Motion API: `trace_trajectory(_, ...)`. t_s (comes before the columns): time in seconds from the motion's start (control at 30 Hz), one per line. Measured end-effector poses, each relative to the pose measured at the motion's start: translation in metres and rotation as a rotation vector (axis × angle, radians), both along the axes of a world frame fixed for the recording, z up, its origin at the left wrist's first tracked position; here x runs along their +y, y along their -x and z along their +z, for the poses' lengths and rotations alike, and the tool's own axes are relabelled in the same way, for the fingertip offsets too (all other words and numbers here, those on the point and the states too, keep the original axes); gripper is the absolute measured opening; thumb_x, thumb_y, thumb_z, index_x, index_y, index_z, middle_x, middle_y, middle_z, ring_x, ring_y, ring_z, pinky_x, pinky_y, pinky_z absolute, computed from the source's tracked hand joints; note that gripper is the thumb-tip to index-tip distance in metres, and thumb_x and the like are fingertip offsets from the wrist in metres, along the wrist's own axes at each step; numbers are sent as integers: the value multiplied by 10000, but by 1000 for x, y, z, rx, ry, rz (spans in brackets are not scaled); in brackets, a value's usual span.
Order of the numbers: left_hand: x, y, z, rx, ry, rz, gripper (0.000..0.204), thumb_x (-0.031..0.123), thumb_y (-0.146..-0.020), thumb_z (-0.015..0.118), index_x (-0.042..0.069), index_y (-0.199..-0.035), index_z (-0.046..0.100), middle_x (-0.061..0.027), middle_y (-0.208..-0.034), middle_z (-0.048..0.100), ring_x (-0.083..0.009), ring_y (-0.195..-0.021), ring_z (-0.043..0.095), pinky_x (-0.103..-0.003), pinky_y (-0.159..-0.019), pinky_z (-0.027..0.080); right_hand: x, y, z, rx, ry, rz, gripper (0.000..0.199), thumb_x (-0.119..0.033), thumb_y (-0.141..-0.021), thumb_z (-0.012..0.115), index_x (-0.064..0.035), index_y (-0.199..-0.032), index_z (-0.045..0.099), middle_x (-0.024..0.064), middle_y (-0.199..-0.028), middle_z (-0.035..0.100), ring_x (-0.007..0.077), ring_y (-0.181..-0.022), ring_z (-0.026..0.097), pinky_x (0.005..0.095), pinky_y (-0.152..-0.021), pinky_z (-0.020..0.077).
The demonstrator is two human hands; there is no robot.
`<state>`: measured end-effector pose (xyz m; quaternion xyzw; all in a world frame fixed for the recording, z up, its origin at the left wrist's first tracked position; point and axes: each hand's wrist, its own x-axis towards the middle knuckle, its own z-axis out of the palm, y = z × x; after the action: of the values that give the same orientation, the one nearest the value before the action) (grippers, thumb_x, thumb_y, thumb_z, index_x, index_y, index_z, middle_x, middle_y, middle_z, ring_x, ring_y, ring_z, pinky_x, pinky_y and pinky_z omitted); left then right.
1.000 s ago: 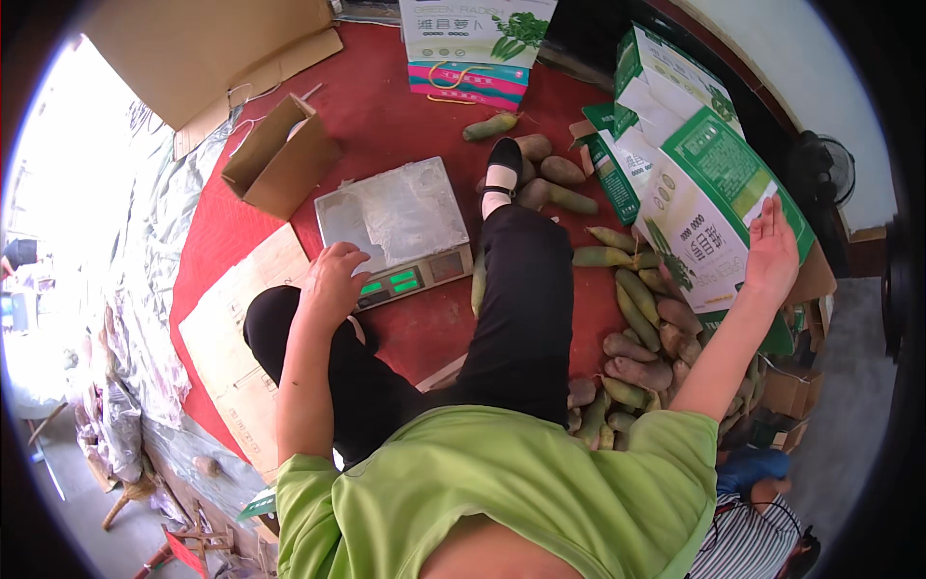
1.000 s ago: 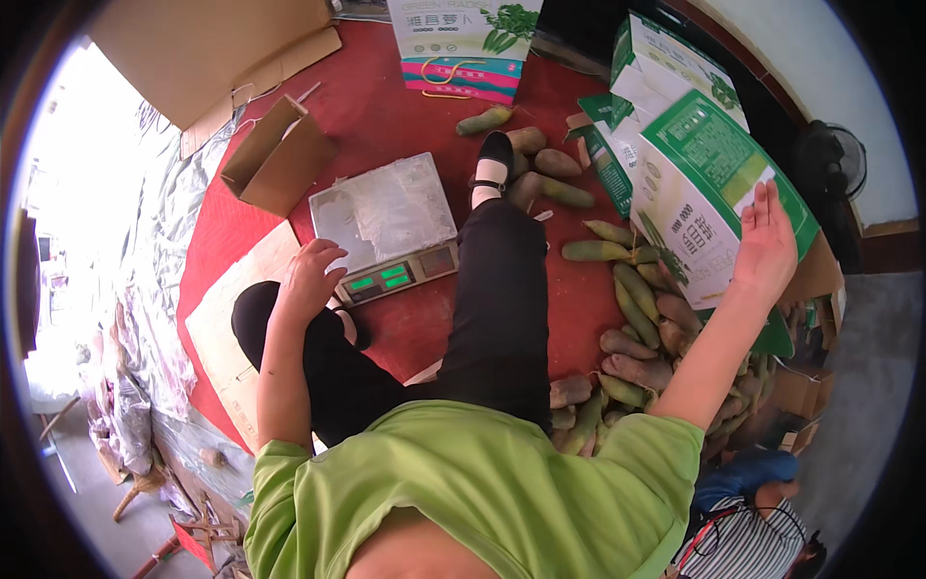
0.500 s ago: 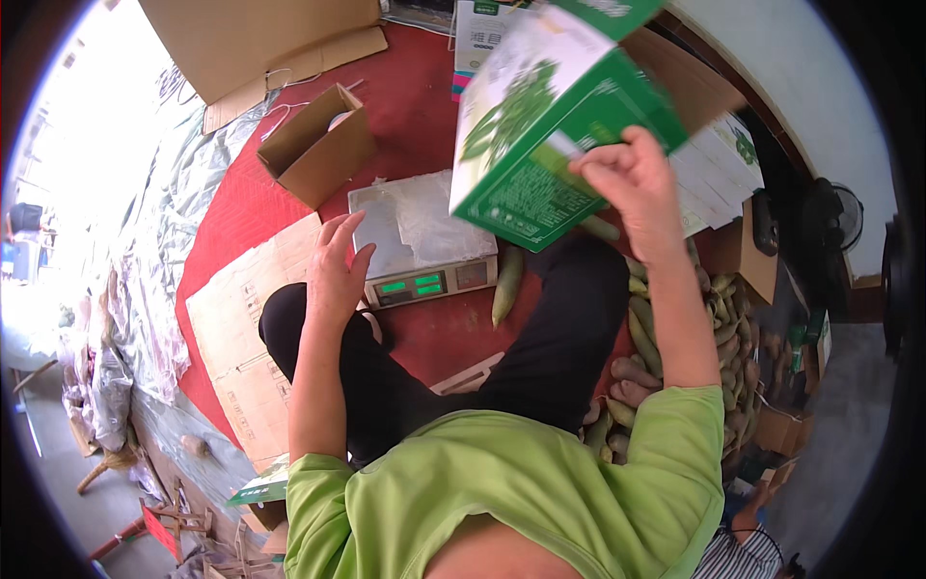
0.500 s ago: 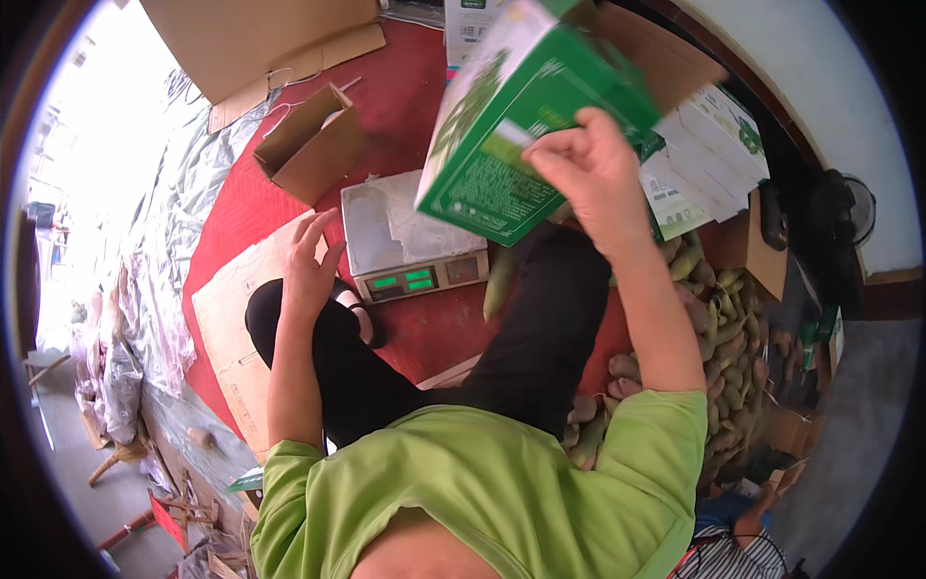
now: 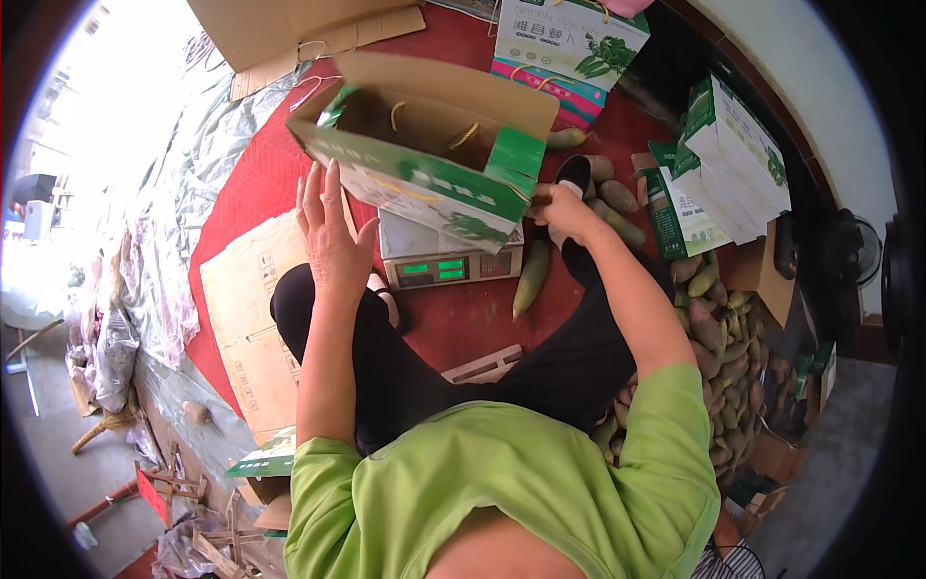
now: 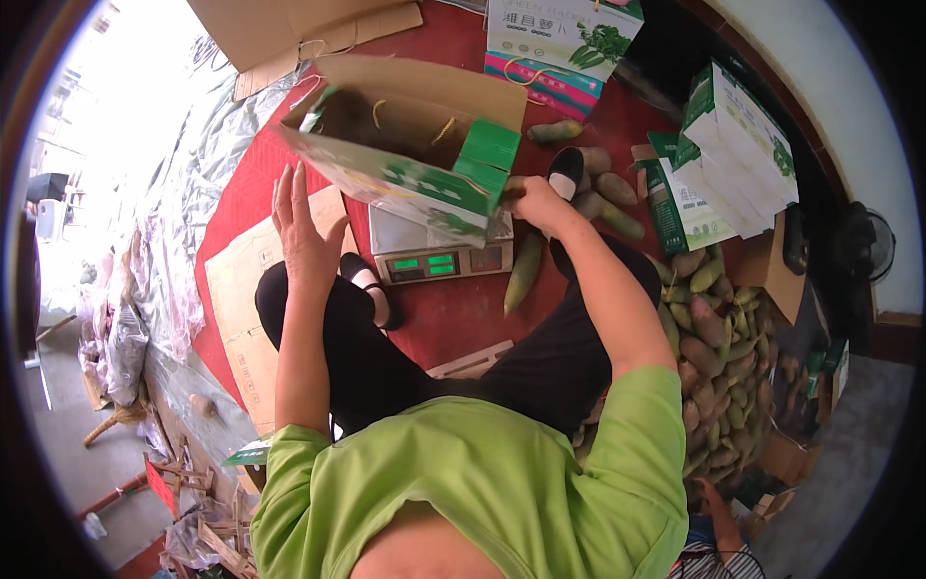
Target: The recorder is weighing and packaging large root vegetables into cardboard boxes.
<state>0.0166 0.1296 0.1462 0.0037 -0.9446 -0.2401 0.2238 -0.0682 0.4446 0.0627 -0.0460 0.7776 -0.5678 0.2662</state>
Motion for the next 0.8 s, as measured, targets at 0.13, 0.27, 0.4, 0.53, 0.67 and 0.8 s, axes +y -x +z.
trace_trajectory(0.13, 9, 5, 5, -18, 174, -17, 900, 60, -646, 769, 180, -1417, 321, -102, -1469, 275, -351, -1376, 193, -491, -1096, 228, 20, 1, -15, -181, -183, -118, 387, 9, -811, 464, -36, -1179, 573, 57, -991, 613, 156, -855, 598, 308, -682, 502)
trace_trajectory(0.27, 10, 13, 5, -49, 378, -93, 645, 111, -690, 733, 204, -1283, 495, -30, -1252, 491, -261, -1246, 391, -506, -1081, 233, 20, -6, -2, -243, -25, -276, 356, -23, -822, 454, -49, -1154, 579, 59, -993, 629, 164, -841, 617, 320, -700, 512)
trace_trajectory(0.4, 12, 17, 2, -59, 370, -154, 285, 81, -721, 683, 134, -1000, 662, -33, -858, 573, -238, -901, 547, -394, -897, 401, 29, 3, -8, -234, -37, -284, 272, -122, -885, 506, -72, -1143, 577, 11, -949, 612, 119, -823, 590, 244, -659, 463)
trace_trajectory(0.53, 19, 12, 3, -23, 386, -255, 98, 88, -724, 655, 126, -810, 680, -13, -796, 540, -213, -820, 546, -369, -728, 437, 15, -7, 14, -211, 33, -264, 327, -155, -891, 525, -82, -1207, 563, 4, -1009, 621, 94, -883, 580, 251, -719, 468)
trace_trajectory(0.67, 31, 8, 2, 3, 327, -303, 33, 101, -716, 662, 111, -747, 656, -3, -787, 532, -211, -801, 547, -353, -690, 449, 27, 1, 14, -57, 86, -256, 359, -201, -892, 563, -82, -1230, 554, 4, -1081, 608, 104, -924, 577, 249, -743, 468)
trace_trajectory(0.8, 33, 2, 2, 16, 333, -273, 32, 100, -711, 657, 108, -739, 642, -4, -773, 521, -207, -785, 545, -351, -670, 452, 45, 9, 65, 167, 212, -322, 358, -208, -894, 582, -77, -1227, 556, 37, -1106, 607, 127, -959, 590, 266, -767, 479)
